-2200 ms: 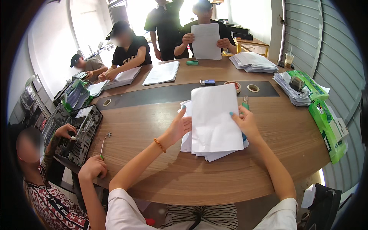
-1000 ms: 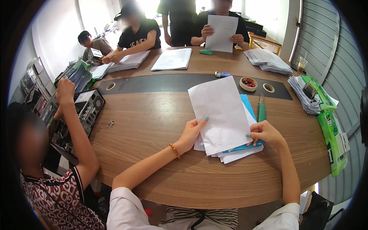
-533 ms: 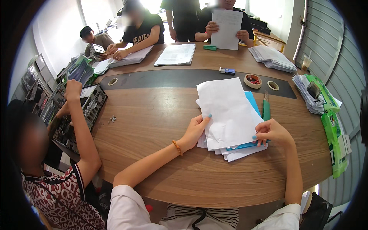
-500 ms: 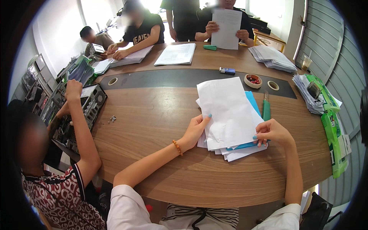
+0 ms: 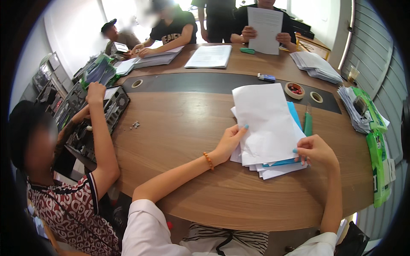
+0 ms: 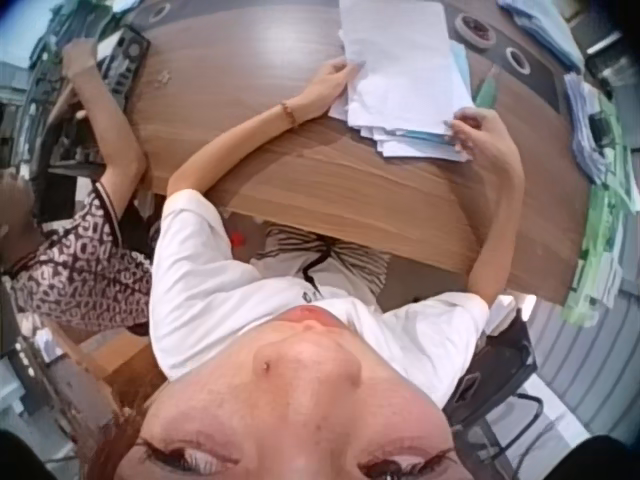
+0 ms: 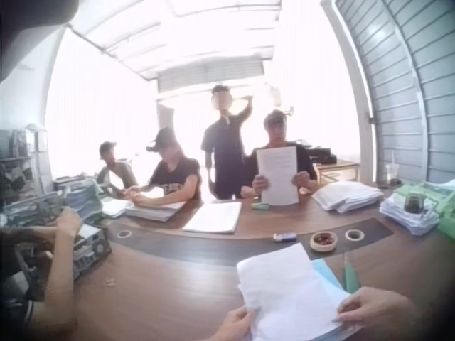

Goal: The person arranges sheets of paper on the table and cuts them along their folds using a utility knife.

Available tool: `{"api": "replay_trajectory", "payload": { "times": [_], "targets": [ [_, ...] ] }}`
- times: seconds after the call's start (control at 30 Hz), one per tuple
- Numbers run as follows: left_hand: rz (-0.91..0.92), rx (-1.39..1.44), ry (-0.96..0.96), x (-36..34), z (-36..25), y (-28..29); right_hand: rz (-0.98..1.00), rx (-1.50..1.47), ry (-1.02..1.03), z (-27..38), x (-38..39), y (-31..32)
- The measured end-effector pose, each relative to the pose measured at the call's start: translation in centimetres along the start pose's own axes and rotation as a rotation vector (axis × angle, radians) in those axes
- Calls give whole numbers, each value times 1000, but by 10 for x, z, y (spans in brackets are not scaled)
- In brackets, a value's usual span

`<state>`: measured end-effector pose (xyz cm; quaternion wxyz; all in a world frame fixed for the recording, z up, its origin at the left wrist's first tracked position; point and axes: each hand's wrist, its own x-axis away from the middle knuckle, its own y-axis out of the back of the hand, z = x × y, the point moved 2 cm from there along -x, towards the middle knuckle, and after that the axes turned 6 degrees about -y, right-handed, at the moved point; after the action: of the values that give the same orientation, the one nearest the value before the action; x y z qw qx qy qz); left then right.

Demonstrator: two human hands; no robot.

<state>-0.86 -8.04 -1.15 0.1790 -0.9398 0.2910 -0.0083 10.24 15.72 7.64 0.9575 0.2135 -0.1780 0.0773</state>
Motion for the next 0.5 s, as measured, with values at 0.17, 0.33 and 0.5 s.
{"api": "replay_trajectory", "payload": {
  "times": [0.17, 0.33, 0.5],
  "targets": [
    [42, -32, 2, 1, -1, -2, -198, -38, 34, -5, -4, -1],
    [22, -2, -1, 2, -3, -5, -199, -31, 118, -6, -9, -4],
    [26, -10, -10, 2, -3, -3, -155, -106, 122, -7, -10, -6]
  ]
}}
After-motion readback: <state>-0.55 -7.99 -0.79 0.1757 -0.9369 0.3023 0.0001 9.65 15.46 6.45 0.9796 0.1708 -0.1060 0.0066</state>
